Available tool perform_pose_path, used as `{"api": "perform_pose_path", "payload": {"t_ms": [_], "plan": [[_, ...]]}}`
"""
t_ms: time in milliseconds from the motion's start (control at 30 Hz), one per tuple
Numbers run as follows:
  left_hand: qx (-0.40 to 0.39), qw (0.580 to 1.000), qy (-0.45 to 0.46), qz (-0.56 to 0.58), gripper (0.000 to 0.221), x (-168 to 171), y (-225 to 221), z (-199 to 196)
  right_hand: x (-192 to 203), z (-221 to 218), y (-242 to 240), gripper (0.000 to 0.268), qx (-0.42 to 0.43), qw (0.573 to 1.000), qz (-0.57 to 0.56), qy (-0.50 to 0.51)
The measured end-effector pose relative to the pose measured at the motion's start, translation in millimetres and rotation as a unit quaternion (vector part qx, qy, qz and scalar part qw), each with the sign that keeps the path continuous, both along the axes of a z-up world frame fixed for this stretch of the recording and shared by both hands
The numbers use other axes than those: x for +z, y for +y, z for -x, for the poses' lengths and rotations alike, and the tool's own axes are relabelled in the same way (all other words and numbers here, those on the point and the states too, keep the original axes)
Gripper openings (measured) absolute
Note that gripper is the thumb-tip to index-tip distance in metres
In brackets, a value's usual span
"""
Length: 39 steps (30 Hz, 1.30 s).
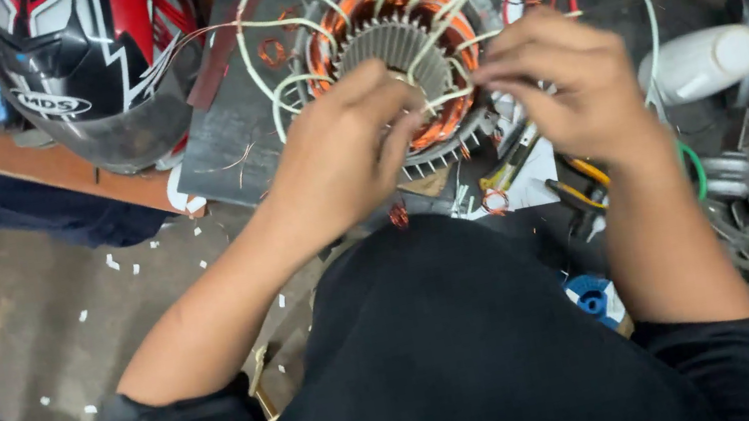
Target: Trimming and organizing copper lead wires on a motor stator using hand tools.
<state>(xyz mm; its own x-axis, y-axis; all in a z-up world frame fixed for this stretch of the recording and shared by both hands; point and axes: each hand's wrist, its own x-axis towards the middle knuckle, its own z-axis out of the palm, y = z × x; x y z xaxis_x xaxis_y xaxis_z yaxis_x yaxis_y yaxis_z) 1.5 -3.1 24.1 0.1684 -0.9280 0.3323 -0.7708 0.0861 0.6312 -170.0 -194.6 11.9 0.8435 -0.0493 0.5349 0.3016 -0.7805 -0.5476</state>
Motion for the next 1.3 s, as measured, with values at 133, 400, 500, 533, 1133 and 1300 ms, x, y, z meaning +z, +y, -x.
{"api": "perform_pose_path", "payload": {"t_ms": [133,400,500,533,1133,1300], "plan": [[-0.024,1.0,0.015,-0.002,0.008,12.8,-2.7,-1.6,-0.7,-26.3,-10.1,0.015,-0.009,0.998,0.053,-0.026],[0.033,0.999,-0.014,0.018,0.005,11.1,-3.7,-4.6,-23.7,-40.4,-7.6,0.036,0.05,0.991,-0.103,0.065],[0.035,0.999,-0.029,0.017,0.005,9.3,-3.4,-9.7,-10.6,-39.0,-11.5,0.011,0.11,0.97,-0.152,0.152],[0.034,0.999,-0.028,0.015,0.005,9.7,-4.7,-10.1,-8.1,-39.8,-8.2,0.011,0.11,0.97,-0.154,0.153],[-0.052,0.997,0.021,0.054,0.008,19.5,-9.6,0.8,64.9,9.9,34.9,0.025,-0.105,0.925,0.356,-0.084],[-0.082,0.995,0.048,0.024,0.007,26.1,-22.0,-5.4,99.3,15.4,20.0,0.049,-0.129,0.818,0.556,0.07]]}}
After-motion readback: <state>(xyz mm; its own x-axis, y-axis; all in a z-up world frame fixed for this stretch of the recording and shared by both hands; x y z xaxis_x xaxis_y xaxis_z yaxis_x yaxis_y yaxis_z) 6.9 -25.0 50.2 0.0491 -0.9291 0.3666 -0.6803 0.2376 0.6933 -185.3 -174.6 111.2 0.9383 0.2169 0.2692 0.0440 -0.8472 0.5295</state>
